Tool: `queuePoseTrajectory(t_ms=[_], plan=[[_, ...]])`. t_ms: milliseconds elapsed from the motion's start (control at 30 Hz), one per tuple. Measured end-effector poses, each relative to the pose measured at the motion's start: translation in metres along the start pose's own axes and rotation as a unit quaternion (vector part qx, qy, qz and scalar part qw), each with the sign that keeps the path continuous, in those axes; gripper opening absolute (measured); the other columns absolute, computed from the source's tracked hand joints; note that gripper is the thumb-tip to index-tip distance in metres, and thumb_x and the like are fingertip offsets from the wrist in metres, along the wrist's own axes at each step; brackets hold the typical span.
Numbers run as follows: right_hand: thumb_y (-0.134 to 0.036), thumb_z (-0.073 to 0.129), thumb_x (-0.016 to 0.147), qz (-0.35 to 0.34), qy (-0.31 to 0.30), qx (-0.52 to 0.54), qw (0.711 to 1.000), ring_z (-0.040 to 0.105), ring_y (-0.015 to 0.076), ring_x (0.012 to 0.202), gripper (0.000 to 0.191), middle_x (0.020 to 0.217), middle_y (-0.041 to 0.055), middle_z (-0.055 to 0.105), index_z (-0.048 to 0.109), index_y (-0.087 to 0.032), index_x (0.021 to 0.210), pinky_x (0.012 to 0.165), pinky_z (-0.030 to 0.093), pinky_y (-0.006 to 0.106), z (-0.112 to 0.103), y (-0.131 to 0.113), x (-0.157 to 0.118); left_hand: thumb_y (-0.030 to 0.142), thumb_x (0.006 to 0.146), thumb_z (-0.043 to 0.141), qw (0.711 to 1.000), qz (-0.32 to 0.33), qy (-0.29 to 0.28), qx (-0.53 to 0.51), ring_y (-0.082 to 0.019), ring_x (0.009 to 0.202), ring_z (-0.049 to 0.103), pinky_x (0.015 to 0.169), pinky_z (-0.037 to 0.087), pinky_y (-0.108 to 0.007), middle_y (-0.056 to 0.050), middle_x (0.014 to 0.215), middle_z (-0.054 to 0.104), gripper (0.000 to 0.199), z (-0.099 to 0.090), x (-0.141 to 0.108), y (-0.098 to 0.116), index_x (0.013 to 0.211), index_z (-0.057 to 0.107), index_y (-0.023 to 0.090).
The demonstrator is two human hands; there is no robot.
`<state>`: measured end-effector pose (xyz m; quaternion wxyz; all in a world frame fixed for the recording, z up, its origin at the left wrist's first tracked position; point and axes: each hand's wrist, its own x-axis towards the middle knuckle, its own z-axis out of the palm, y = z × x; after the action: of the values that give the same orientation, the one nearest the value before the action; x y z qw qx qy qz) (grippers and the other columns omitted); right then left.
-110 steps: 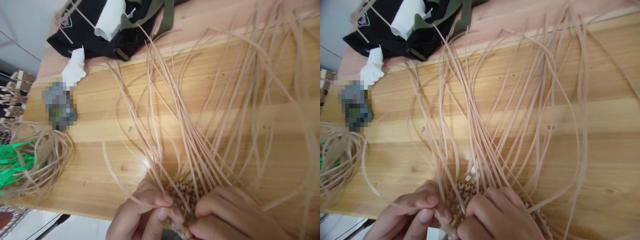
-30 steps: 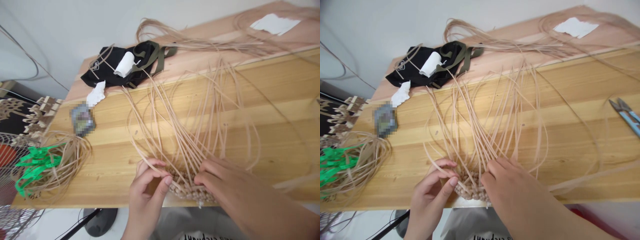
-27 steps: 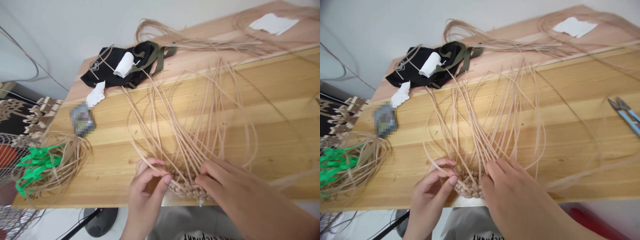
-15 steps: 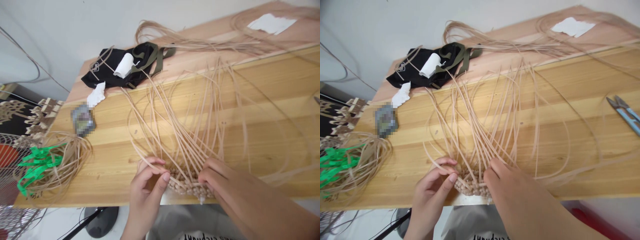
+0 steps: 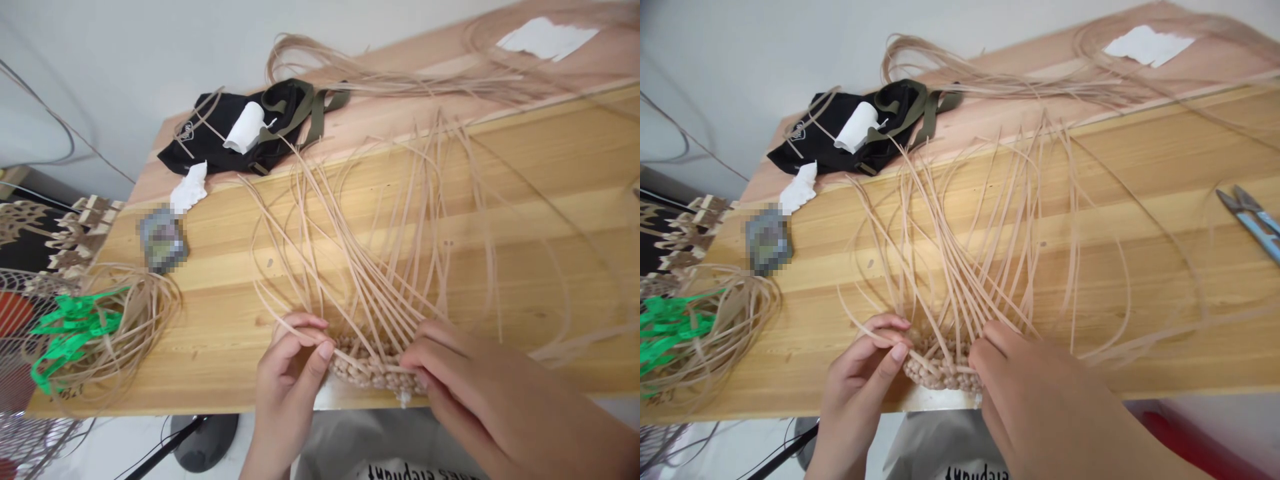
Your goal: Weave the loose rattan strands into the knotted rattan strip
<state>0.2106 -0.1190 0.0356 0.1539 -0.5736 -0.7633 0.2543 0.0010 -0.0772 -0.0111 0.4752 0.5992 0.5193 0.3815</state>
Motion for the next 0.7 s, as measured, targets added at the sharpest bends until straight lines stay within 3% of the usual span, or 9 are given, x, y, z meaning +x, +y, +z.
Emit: queuePoseTrajectory(t_ms=[433, 700], plan=[[-0.007, 0.041, 0.078, 0.003, -0.004, -0.022, 1.000, 0.055, 0.0157, 0.051, 0.023, 0.066, 0.0029, 0.060, 0.059, -0.021, 0.075, 0.047, 0.044, 0.025, 0.0050, 0.0037, -0.0025, 0.017, 0.083, 0.064, 1.000, 0.018, -0.005, 0.012, -0.015, 0.094, 0.059, 0.084, 0.048, -0.024, -0.002, 0.090, 0.063, 0.012, -0.0021, -0.0002, -0.0003, 0.074, 0.069, 0.023], [-0.006, 0.039, 0.074, -0.047, 0.027, -0.078, 0.995, 0.058, 0.0233, 0.060, 0.029, 0.071, 0.0072, 0.063, 0.063, -0.020, 0.068, 0.054, 0.050, 0.038, -0.0005, 0.0016, 0.0049, 0.015, 0.081, 0.066, 0.999, 0.045, 0.001, 0.015, -0.016, 0.088, 0.062, 0.080, 0.051, -0.026, -0.003, 0.084, 0.065, 0.010, -0.0012, 0.0022, 0.0010, 0.075, 0.070, 0.022]])
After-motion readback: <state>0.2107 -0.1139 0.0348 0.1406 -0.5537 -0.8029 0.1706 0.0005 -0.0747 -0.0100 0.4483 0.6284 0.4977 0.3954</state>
